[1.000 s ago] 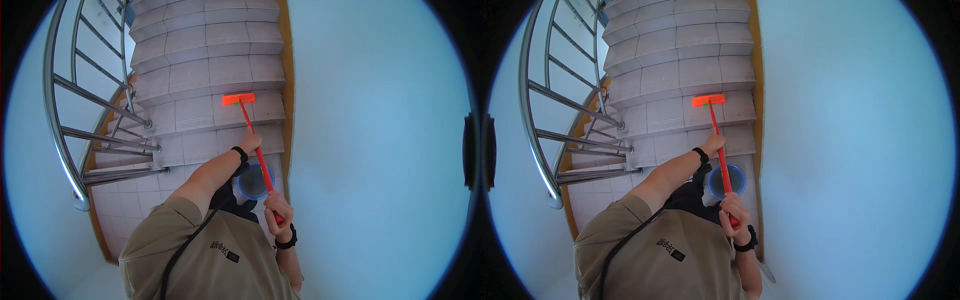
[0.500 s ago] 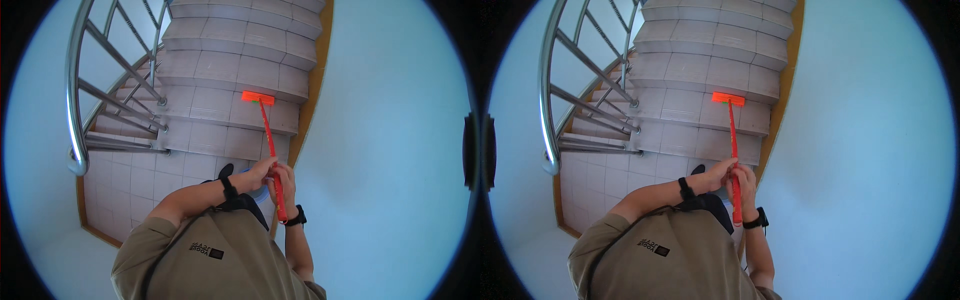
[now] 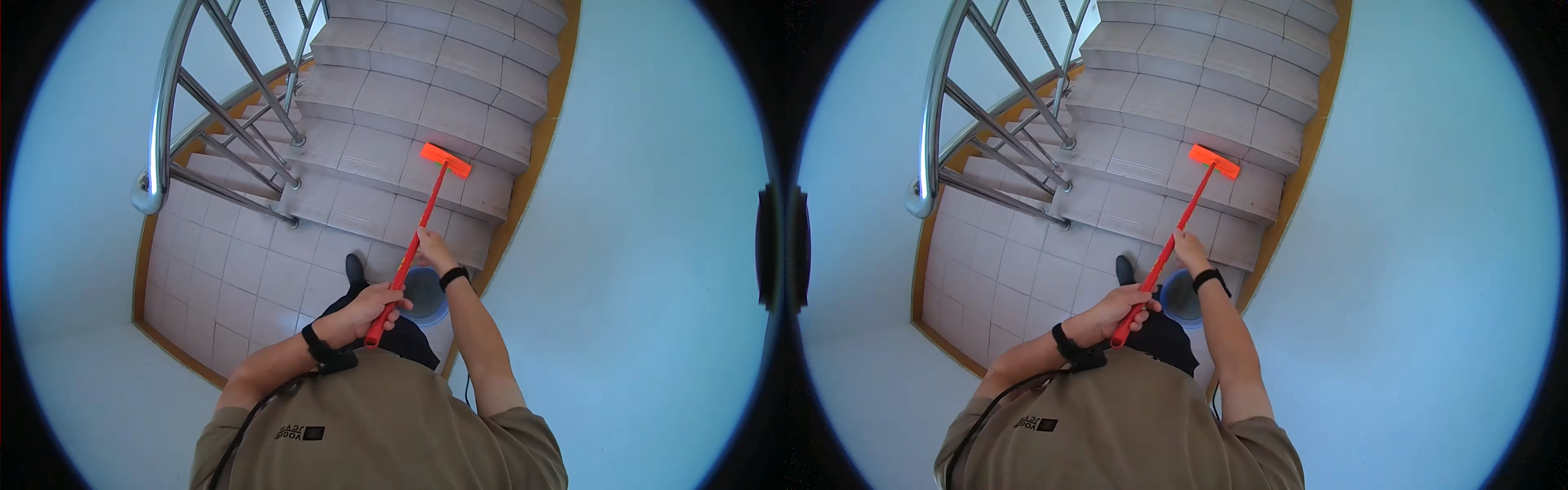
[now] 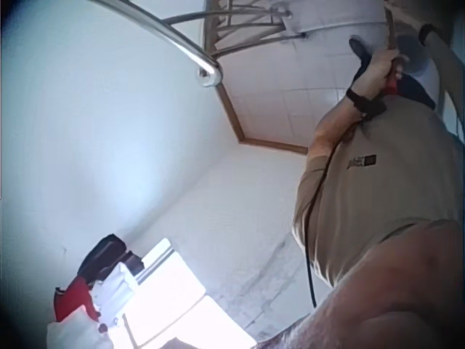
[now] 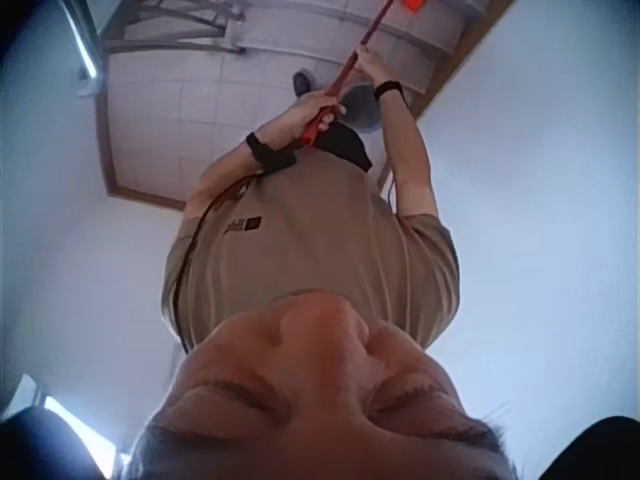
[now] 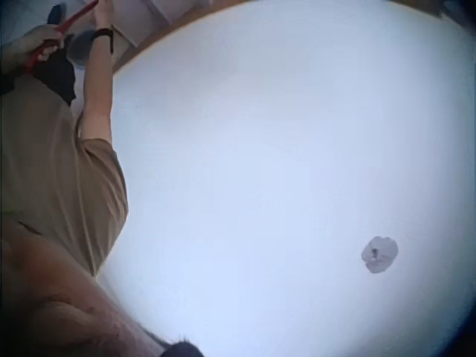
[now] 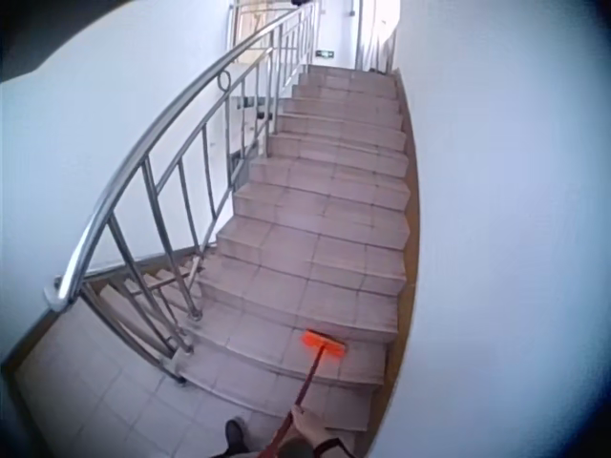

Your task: The recorder is mopping tiled stairs using a mop and a bucket of water.

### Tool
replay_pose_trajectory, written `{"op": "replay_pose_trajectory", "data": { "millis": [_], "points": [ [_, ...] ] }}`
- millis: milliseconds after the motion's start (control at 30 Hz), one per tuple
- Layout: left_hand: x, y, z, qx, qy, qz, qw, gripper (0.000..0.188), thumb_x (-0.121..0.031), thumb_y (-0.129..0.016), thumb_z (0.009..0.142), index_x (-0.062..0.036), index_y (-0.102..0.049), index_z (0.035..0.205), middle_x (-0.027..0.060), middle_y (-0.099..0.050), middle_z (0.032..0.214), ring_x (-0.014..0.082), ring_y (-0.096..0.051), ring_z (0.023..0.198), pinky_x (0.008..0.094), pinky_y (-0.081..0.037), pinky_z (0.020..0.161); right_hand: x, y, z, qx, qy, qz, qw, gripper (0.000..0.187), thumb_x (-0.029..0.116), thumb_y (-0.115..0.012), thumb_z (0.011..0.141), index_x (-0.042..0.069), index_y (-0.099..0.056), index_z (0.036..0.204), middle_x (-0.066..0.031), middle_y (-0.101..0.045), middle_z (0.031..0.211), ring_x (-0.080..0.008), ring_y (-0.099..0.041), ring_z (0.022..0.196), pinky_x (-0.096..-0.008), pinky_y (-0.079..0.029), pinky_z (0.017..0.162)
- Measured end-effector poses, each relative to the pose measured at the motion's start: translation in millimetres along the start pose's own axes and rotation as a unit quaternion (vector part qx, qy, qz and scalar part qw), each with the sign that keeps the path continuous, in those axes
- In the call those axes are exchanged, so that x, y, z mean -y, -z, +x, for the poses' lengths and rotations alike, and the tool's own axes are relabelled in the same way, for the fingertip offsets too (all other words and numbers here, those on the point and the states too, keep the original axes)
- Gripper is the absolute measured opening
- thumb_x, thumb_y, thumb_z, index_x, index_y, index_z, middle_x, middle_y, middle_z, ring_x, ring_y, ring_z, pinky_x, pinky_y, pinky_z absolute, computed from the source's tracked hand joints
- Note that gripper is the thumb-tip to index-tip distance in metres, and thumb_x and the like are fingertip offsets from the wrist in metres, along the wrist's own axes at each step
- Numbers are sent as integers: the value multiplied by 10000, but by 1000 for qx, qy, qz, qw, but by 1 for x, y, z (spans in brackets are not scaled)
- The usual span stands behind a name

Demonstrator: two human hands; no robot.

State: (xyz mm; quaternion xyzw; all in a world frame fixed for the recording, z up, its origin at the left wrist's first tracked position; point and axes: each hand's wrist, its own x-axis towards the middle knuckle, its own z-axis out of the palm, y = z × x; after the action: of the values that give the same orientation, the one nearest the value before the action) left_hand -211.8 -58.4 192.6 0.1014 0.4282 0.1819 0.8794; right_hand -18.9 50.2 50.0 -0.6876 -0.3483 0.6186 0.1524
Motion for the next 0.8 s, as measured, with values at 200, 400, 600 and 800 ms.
{"op": "replay_pose_trajectory", "data": {
  "millis": [200, 400, 600, 800],
  "points": [
    [32, 10, -52, -52, 10, 2, 999, 222, -160, -503, 966, -85, -462, 1170, 63, -575, 883, 72, -446, 546, 204, -375, 410, -26, -59, 49, -40, -7, 130, 991, 204, 109, -443, 939, 57, -388, 1128, -157, -578, 780, -274, -639, 618, -446, -504, 450],
    [55, 42, -88, -50, -34, -30, 998, 267, -139, -493, 969, -52, -457, 1218, 62, -572, 880, 64, -427, 537, 195, -372, 406, -62, -123, 74, -177, 43, 95, 979, 233, 74, -463, 899, 23, -353, 1099, -163, -543, 758, -306, -601, 572, -459, -481, 420],
    [96, 77, -143, -81, -68, -105, 989, 283, -125, -481, 972, -29, -458, 1238, 72, -573, 926, 61, -413, 537, 188, -369, 413, -45, -199, 11, -117, 52, 47, 991, 252, 106, -485, 898, -1, -397, 1109, -212, -614, 834, -350, -658, 702, -433, -530, 524],
    [109, 94, -159, -53, -81, -101, 990, 281, -91, -486, 955, -44, -446, 1229, 73, -585, 915, 62, -423, 530, 197, -364, 397, -103, -207, 74, -115, 39, -52, 991, 711, 151, -465, 920, 0, -35, 1466, -213, -635, 942, -305, -669, 853, -423, -546, 686]
  ]
}}
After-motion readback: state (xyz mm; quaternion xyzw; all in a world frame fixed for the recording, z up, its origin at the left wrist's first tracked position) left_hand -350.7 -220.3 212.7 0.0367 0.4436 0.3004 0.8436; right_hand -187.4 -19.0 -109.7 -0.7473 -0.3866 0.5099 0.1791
